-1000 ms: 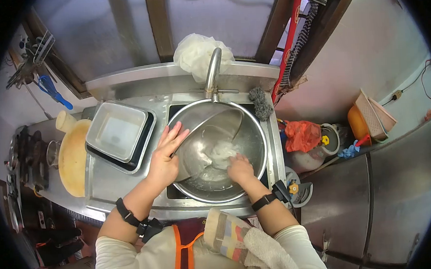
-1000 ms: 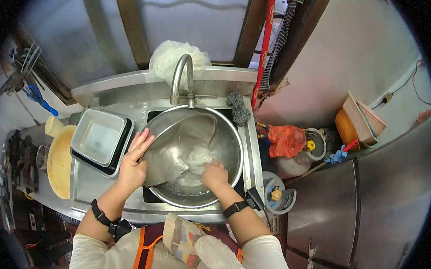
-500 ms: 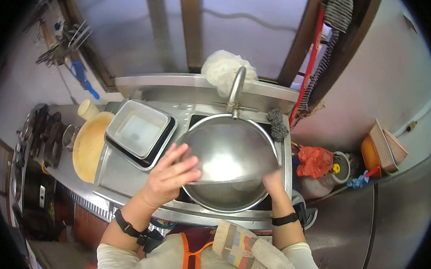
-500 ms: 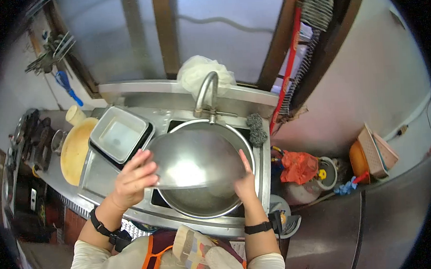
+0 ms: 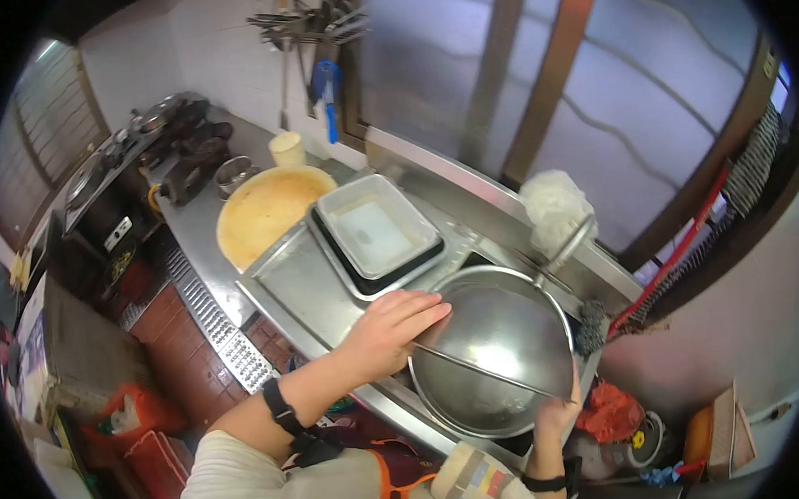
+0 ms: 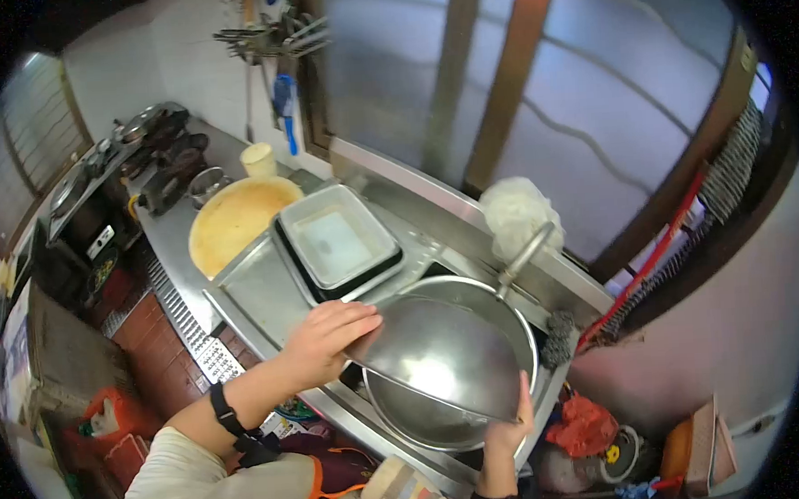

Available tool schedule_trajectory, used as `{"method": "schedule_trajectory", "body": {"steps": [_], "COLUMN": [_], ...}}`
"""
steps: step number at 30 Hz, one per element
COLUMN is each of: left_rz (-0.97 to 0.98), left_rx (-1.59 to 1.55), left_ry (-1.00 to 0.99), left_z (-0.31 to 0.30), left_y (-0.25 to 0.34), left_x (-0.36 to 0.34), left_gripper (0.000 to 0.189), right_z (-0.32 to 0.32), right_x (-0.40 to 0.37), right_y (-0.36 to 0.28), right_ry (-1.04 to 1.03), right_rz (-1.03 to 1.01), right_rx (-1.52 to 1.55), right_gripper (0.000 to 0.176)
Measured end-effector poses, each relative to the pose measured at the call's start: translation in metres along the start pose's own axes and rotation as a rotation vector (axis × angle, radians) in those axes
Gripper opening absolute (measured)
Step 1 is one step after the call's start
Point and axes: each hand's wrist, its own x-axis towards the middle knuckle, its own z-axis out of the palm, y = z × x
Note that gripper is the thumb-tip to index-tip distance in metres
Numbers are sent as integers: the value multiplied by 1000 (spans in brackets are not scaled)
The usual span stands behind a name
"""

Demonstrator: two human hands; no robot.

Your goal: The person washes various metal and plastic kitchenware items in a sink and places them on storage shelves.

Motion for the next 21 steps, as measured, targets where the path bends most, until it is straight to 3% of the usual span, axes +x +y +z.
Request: {"method": "schedule_trajectory", "body": {"steps": [2, 6, 7, 9, 11, 15, 19, 20, 21], "left_rz": [-118, -276, -311, -456, -416, -587, -830, -889, -947], "left_rx": [-17, -75, -119, -123, -99, -78, -43, -7, 31], "left_ry": [-72, -217, -242, -383, -502, -539, -441, -443, -444], "left_z": [-5, -8, -16, -39, -55, -117, -189, -206, -222], "left_y": [-8, -27, -29, -34, -57, -77, -82, -82, -83], "left_x": [-12, -49, -56, -74, -110, -185, -274, -296, -318], "left_gripper": [52, 48, 49, 45, 39, 34, 32, 32, 33], "right_z": [2, -2, 4, 1, 22, 58, 52, 44, 51], "right_x": [-5, -14, -17, -25, -36, -48, -43, -42, -47], "right_y": [2, -20, -34, -30, -37, -36, -31, -30, -54], "right_ry": [64, 83, 145, 129, 184, 356, 457, 445, 527], "right_rz": [-12, -46, -47, 98, 99, 102, 85, -49, -250], "right_rx": [81, 126, -66, 40, -34, -18, 37, 13, -519], "right_gripper": [37, 40, 40, 33, 32, 33, 35, 36, 29]}}
